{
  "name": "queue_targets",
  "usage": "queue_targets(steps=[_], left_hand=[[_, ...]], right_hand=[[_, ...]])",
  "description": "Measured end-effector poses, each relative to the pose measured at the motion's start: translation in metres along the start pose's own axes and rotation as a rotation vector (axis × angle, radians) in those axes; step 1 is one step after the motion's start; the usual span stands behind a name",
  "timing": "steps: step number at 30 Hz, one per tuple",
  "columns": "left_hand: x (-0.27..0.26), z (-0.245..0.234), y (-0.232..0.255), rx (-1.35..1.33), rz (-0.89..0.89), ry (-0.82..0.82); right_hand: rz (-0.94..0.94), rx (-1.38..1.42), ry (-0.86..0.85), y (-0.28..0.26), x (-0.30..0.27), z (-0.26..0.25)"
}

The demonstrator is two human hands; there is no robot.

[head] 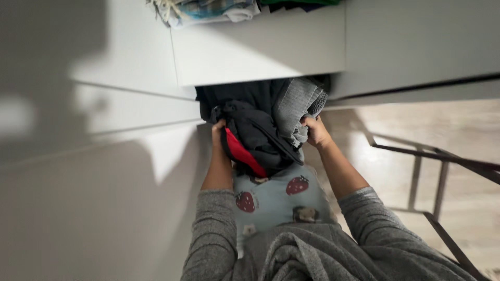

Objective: The person removes clothes from a wardrobe compartment, folds the garments by hand, and places the folded clothes back into the wardrobe.

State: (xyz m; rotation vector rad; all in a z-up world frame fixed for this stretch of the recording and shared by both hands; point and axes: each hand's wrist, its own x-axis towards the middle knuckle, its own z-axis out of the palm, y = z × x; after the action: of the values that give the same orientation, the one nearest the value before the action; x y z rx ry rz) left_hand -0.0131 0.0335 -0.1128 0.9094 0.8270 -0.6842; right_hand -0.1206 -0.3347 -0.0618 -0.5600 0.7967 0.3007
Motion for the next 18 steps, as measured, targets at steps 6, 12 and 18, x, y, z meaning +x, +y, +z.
queue_targets(steps=[6, 12, 18], left_hand=[[-0.113, 0.029, -0.006, 0.274, 0.164, 0.021], [-0.188, 0.063, -0.006, 0.539, 0.295, 0.026], [-0.25, 0.086, -0.016, 0.475, 0.181, 0.002]], right_hand=[[0.075, -0.042, 0.054, -0.022, -0.091, 0.038], [0.069, -0.033, 0.03, -0.023, -0.167, 0.039], [0.076, -0.106, 0.062, -0.066, -0.239, 0.053]])
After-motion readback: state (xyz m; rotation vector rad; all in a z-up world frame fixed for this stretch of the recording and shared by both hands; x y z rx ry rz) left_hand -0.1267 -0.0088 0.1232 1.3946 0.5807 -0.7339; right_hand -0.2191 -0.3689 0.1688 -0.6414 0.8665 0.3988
